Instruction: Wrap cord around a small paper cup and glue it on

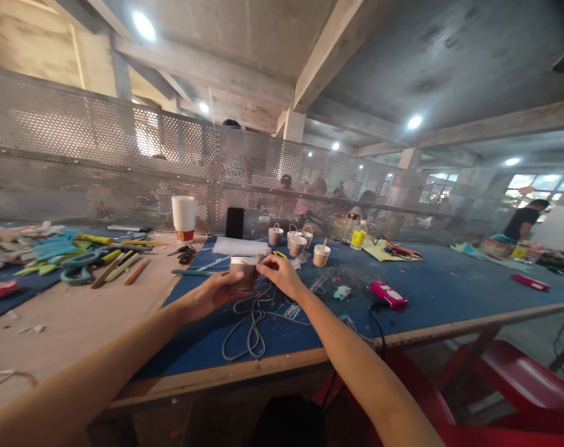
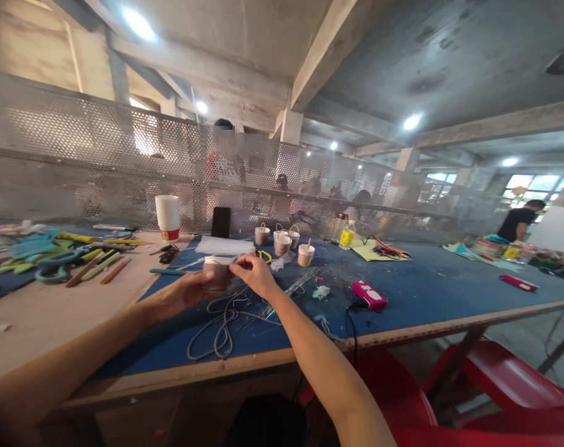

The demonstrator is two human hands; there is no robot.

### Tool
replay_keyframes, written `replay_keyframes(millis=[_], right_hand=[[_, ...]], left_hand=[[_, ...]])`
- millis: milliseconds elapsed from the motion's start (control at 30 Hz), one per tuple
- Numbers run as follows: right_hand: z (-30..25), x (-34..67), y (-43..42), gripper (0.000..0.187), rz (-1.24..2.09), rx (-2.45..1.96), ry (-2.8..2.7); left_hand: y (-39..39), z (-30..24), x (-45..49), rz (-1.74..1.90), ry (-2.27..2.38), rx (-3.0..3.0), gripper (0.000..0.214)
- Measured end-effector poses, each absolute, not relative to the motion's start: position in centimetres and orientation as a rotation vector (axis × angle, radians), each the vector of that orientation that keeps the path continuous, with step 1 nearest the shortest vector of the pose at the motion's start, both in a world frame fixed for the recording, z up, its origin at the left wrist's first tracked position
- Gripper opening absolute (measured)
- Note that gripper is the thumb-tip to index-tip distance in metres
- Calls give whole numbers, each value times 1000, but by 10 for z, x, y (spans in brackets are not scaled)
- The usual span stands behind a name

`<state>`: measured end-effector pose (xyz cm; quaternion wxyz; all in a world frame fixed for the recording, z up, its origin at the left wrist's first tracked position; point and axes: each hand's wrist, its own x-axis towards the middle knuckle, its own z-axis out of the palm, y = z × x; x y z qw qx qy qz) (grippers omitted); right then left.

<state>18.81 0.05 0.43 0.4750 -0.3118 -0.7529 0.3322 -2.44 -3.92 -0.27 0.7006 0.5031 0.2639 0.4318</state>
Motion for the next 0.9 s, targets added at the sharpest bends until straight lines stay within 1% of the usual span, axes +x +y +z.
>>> replay_keyframes(millis=[200,367,567,733,900], right_hand=[[5,186,-3,20,806,-728,-1886],[10,187,-6,25,783,-738,-1894],[11,188,-6,29,896,-751,-1849],[8,190,-1,26,970,-776,-1777],[3,191,3,26,1028,-805,-1737]], left_hand=[[-46,3,-19,999,717,1184,33],[-49,6,-21,1007,693,1185,38],[-47,5,-22,981,645,1146,33],[-44,3,-26,983,583,1119,38],[-40,-1,-31,993,543,1094,32]])
